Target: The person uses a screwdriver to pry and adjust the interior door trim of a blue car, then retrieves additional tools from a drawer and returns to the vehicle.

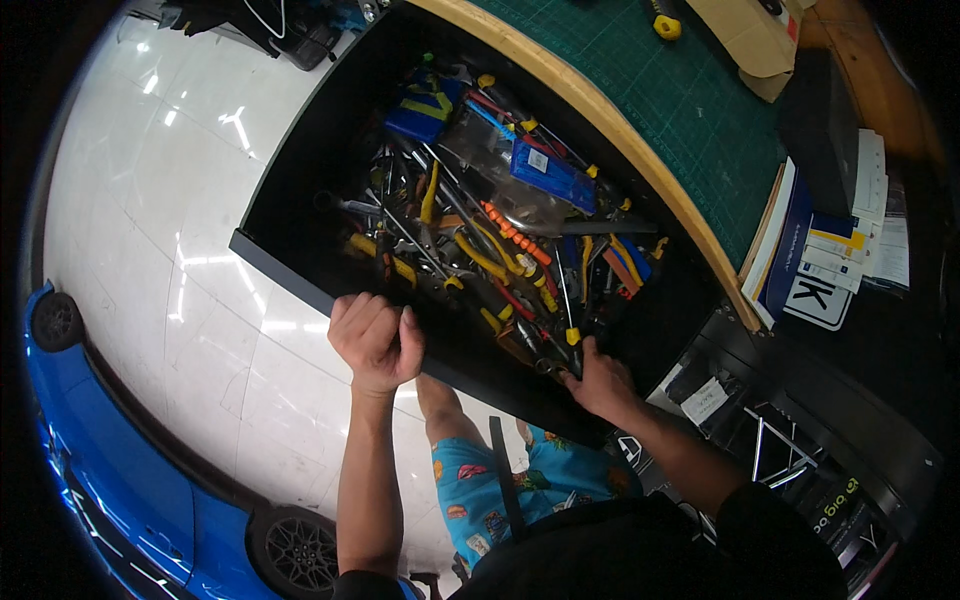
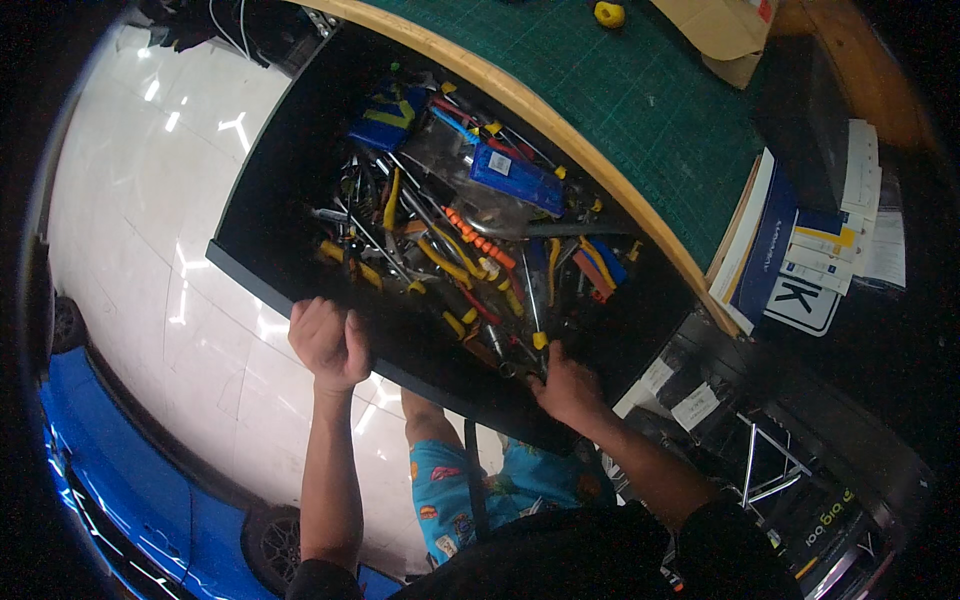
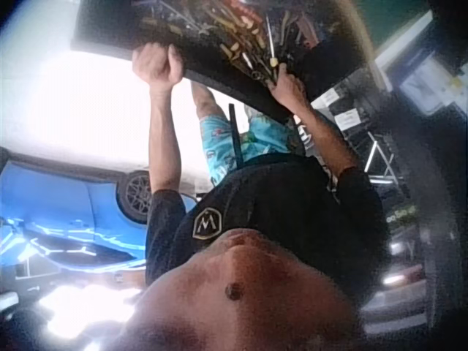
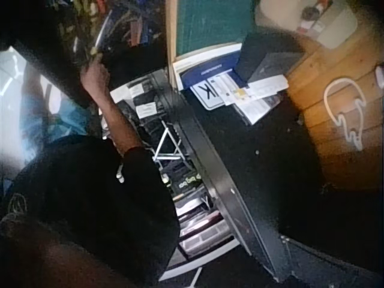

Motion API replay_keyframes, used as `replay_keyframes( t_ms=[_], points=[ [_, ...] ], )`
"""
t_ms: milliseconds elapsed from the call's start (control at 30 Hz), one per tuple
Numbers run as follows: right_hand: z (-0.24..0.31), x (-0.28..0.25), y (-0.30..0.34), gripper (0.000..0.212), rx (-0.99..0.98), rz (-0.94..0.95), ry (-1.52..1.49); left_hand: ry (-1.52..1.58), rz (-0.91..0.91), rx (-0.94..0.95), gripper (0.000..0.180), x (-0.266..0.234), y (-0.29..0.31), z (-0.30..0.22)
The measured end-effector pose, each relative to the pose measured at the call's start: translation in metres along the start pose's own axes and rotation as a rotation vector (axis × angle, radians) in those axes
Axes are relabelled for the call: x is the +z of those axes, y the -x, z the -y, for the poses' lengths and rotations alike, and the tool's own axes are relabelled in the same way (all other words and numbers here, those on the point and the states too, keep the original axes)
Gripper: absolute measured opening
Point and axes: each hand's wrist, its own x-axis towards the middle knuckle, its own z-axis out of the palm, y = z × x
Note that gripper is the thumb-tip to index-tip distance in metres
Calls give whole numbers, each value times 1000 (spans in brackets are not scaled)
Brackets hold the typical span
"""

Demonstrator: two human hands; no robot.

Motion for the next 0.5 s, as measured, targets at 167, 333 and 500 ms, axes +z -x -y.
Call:
replay_keyframes(
  t_ms=[167, 333, 500],
  points=[
    [-4, 8, -1, 64, -20, -51, -5, 12, -10, 4, 17, -3, -1, 0],
    [-3, -6, -10, 52, -16, 6, -36, 15, -18, 2, 20, -1, -1, 0],
    [16, -72, -55, 37, -40, -189, -117, 4, -32, 14, 20, 0, -2, 1]
  ],
)
